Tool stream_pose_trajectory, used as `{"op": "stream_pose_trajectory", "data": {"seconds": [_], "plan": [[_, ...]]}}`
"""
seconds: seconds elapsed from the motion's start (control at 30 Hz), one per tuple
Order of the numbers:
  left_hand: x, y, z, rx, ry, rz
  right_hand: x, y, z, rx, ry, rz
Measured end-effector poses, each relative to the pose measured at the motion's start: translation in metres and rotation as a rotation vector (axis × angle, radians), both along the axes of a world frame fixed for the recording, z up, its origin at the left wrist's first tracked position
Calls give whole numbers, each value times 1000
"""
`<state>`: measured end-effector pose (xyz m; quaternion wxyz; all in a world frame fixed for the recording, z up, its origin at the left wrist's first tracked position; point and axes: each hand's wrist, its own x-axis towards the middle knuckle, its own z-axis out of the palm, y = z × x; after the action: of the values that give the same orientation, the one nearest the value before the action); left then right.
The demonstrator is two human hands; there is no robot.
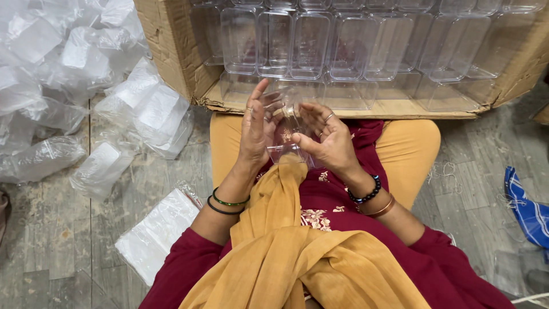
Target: The person sits on the floor in front of an open cardboard box of clear plastic containers. They fit lids onto containers, place containers into clear plastic bags, and set the bagged containers back into the box.
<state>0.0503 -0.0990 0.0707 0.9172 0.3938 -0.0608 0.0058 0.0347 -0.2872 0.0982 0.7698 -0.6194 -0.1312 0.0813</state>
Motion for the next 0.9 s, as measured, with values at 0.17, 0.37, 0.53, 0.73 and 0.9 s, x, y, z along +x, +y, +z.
{"op": "stream_pose_trajectory", "data": {"seconds": [0.17, 0.37, 0.53, 0.73, 0.9], "plan": [[-6, 1, 7, 3, 35, -86, -3, 1, 7, -7, 10, -15], [-7, 11, -10, 9, -48, -52, 5, 3, -2, -25, 21, 51], [-15, 48, -39, 107, 79, 42, 27, 44, -38, -70, 49, 165], [-45, 100, -55, 1549, -251, 428, 55, 103, -88, -68, 260, 235], [-49, 94, -61, 1681, -283, 338, 69, 104, -98, -142, 369, 267]]}}
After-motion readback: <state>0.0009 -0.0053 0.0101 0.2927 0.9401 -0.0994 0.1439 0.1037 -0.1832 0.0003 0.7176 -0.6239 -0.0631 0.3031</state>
